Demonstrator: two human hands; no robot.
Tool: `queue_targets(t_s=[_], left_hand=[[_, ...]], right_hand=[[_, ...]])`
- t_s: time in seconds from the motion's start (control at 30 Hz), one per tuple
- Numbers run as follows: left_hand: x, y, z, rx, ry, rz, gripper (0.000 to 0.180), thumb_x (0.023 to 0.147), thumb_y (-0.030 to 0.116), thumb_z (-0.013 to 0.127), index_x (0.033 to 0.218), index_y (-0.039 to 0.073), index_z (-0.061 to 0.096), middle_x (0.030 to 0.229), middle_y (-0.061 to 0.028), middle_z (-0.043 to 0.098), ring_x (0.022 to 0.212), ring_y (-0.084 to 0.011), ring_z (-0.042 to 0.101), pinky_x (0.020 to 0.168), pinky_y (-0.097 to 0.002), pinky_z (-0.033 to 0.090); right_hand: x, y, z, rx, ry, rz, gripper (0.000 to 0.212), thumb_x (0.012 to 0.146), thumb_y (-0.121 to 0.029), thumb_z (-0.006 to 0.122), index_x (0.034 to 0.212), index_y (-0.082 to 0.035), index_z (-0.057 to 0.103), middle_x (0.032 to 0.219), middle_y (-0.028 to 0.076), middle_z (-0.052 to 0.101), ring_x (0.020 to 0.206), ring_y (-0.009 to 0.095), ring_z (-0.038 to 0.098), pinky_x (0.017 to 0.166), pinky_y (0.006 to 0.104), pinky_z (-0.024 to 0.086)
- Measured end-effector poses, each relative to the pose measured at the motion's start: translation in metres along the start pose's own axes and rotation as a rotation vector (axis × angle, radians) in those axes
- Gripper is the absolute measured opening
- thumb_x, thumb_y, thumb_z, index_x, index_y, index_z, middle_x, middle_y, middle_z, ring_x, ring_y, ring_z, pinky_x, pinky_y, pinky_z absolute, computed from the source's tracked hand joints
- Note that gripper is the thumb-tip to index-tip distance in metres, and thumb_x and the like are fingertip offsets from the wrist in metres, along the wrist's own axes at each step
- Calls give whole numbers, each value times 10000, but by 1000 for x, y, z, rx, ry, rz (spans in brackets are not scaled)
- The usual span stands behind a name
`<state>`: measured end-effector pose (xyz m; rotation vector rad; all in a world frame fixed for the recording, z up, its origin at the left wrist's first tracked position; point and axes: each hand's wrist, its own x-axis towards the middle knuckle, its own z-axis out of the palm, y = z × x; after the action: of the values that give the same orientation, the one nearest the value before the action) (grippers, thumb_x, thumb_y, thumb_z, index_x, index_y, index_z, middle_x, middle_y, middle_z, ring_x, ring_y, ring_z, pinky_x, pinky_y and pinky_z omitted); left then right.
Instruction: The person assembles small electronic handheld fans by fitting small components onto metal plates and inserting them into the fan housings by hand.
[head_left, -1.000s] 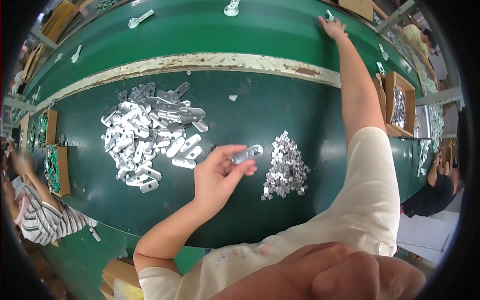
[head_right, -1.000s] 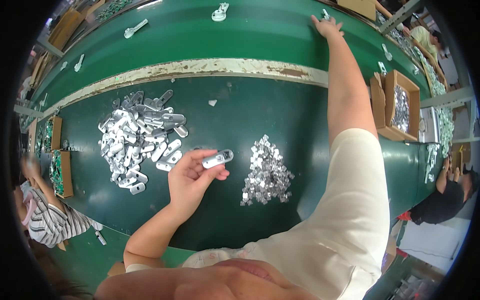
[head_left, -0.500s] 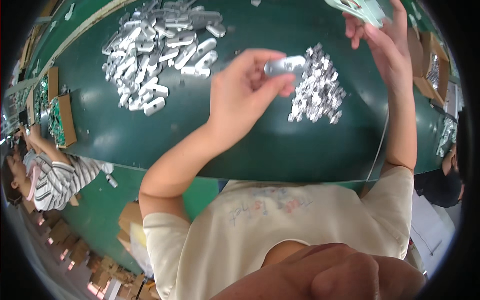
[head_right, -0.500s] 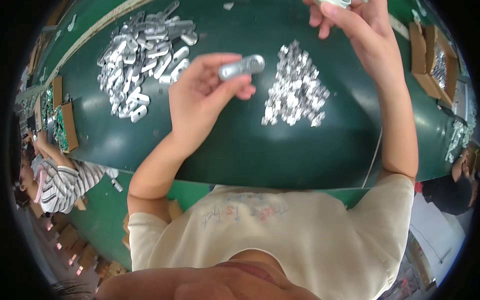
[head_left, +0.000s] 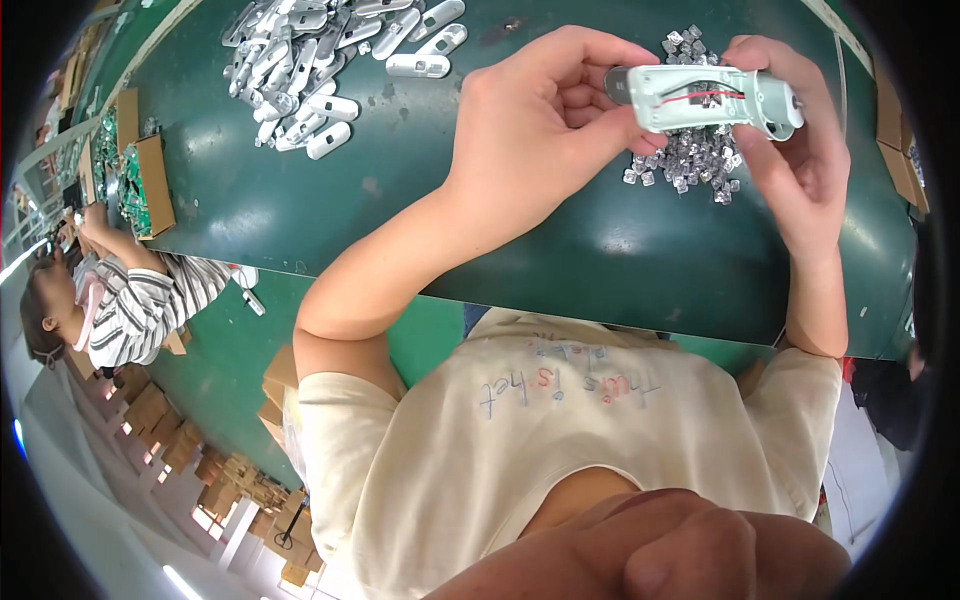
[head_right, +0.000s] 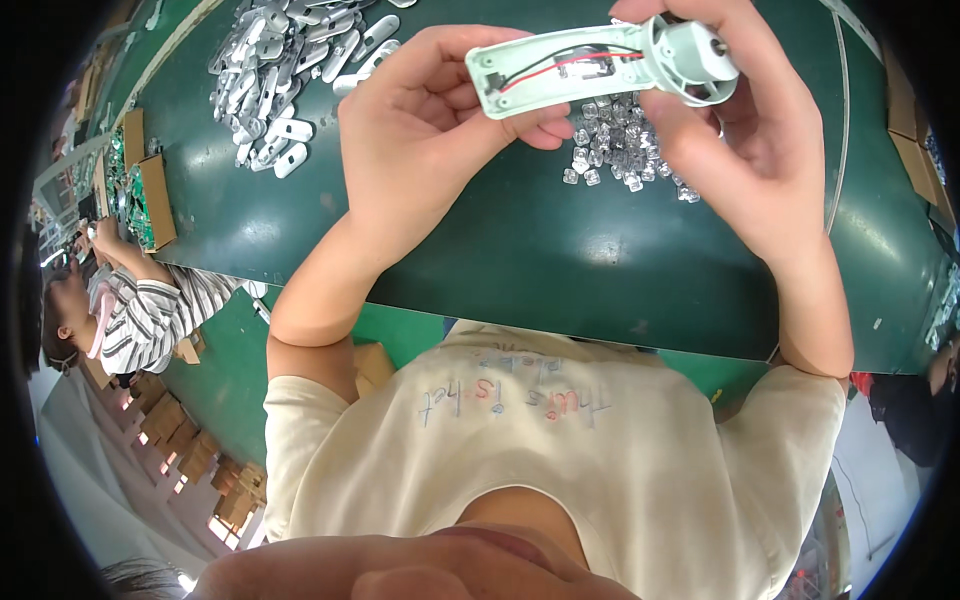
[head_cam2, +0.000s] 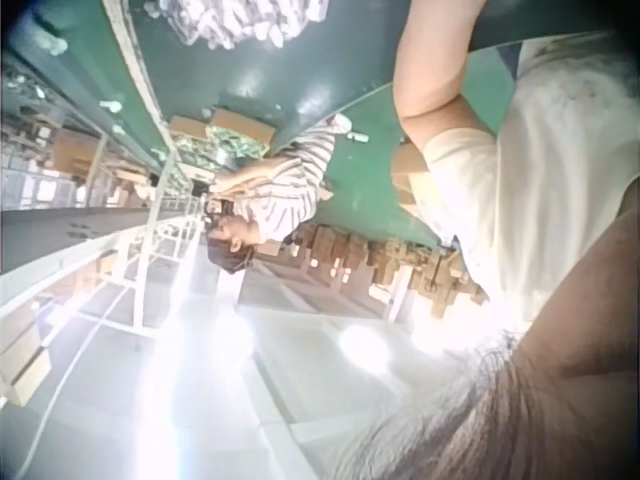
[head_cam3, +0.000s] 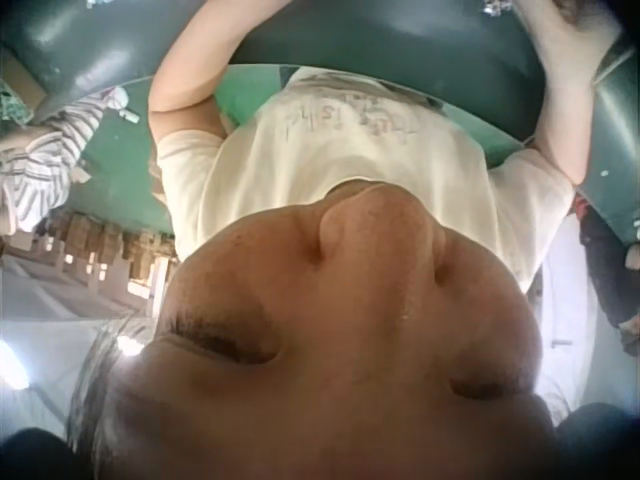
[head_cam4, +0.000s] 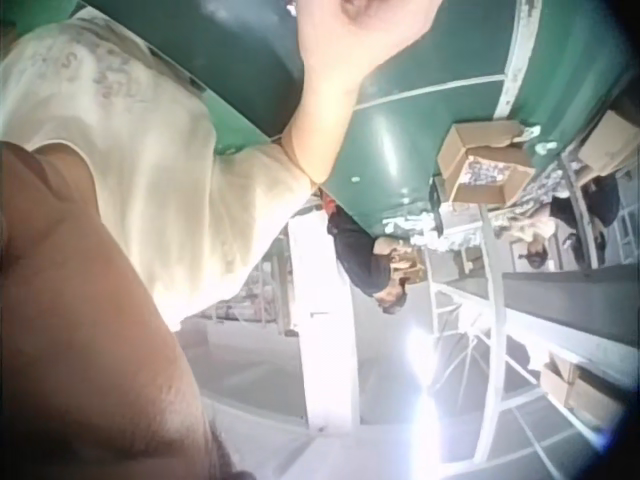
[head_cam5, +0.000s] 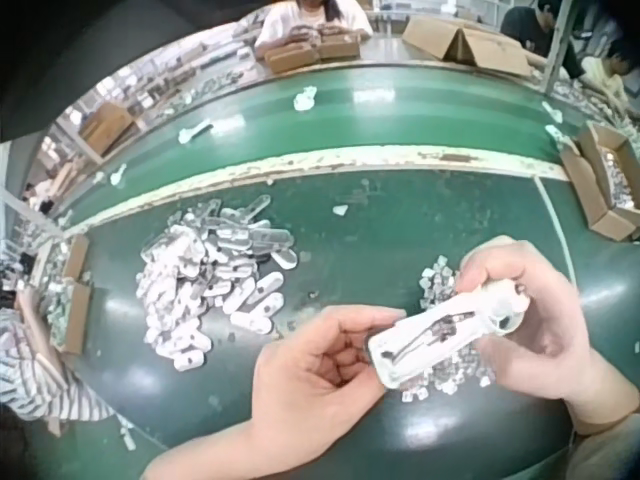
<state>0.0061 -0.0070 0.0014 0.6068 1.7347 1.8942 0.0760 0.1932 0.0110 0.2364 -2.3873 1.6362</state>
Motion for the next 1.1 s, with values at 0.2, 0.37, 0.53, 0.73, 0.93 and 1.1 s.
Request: queue_targets(t_s=[0.2, 0.37, 0.53, 0.73, 0.93, 1.1], left_hand=[[0, 2, -1, -1, 56, 11, 290, 718, -36, 674, 991, -19, 576, 847, -88, 657, 770, -113, 653, 692, -214, 542], [0, 8, -3, 24, 54, -41, 308, 702, -13, 703, 986, -15, 583, 850, -86, 661, 770, -109, 650, 692, -220, 543], [-1, 7, -1, -28, 46, -10, 304, 703, -10, 705, 982, -18, 583, 842, -85, 661, 757, -108, 650, 682, -223, 543], [-2, 4, -2, 18, 23, 59, 290, 720, -2, 700, 982, -22, 580, 834, -86, 657, 759, -110, 648, 679, -225, 542], [-3, 3, 1, -186, -9, 89, 258, 773, -34, 641, 1012, -53, 545, 840, -120, 640, 758, -140, 647, 677, -235, 539], [3, 5, 6, -12, -19, 87, 280, 793, -1, 631, 1041, -47, 510, 800, -118, 624, 713, -129, 630, 641, -232, 517]], right_hand=[[4, -5, 3, -158, -79, -121, 411, 715, 39, 653, 1097, 55, 500, 1106, 156, 516, 1029, 231, 497, 876, 300, 388], [7, -10, 6, -420, -83, -179, 385, 703, -5, 697, 1048, 58, 539, 1032, 162, 555, 951, 261, 528, 825, 320, 417], [6, -13, 6, -460, -92, -231, 382, 700, -8, 699, 1044, 52, 545, 1025, 162, 558, 929, 263, 531, 804, 321, 426], [9, -15, 4, -473, -117, -223, 376, 687, -1, 703, 1032, 37, 556, 1007, 169, 557, 910, 260, 534, 783, 318, 435], [5, -13, 7, -533, -102, -267, 390, 672, -15, 716, 1030, 25, 567, 1016, 175, 550, 910, 265, 534, 771, 325, 444], [0, -6, 13, 191, -68, 252, 441, 715, -42, 675, 1109, 39, 493, 1044, 75, 529, 923, 140, 510, 833, 246, 391]])
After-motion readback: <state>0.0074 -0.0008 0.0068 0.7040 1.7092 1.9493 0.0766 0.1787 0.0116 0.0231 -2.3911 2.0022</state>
